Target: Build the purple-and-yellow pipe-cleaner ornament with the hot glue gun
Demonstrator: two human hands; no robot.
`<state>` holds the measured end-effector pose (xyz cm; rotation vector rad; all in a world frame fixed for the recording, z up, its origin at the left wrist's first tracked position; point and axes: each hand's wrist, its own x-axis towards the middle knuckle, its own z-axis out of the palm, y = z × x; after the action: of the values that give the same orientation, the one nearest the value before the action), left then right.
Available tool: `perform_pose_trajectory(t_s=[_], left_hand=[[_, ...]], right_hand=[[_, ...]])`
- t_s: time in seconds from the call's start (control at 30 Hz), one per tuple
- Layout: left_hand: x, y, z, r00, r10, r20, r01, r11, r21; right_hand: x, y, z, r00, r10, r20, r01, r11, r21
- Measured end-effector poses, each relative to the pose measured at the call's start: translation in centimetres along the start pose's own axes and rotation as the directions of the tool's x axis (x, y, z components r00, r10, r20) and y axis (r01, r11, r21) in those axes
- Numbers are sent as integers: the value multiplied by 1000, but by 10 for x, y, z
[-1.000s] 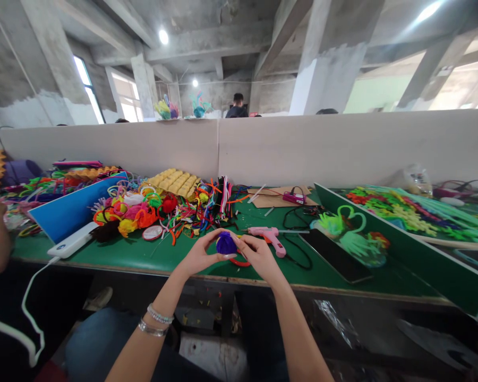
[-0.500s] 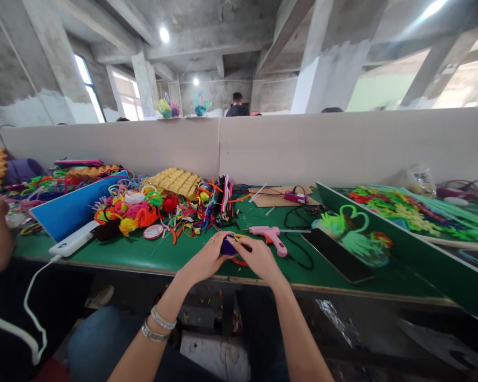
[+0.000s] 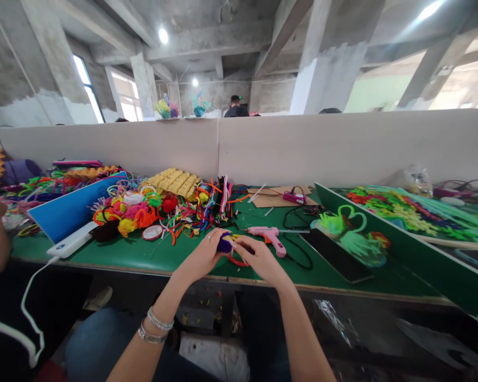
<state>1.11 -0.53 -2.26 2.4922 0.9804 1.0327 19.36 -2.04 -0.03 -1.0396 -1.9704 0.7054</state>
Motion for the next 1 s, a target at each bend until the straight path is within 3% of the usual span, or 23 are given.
perform_pose_trajectory(t_s=[0.2,0.33,0.5,0.6,0.83,1.0], left_hand=[[-2,-8,1,997,71,-7,-66,957,283],[-2,-14,5,995,96,-20,-76,887,455],[-1,-15,7,992,122,-19,-87,801,592],[-1,-14,7,990,138,-26,-92,777,623],[-1,-11,5,988,152,-18,-108,778,619],[-1,-10,3,987,159,-4,-128,808,575]], right_hand=[[-4,-11,2,990,-128,-62,87,888,-452],[-4,-12,6,989,-128,-80,56,801,-596],[-1,-13,15,983,-181,-40,134,844,-519],[1,-13,21,981,-173,-84,106,852,-513],[2,-9,25,984,-133,-119,81,928,-363],[2,-8,25,988,-141,-64,118,953,-278]])
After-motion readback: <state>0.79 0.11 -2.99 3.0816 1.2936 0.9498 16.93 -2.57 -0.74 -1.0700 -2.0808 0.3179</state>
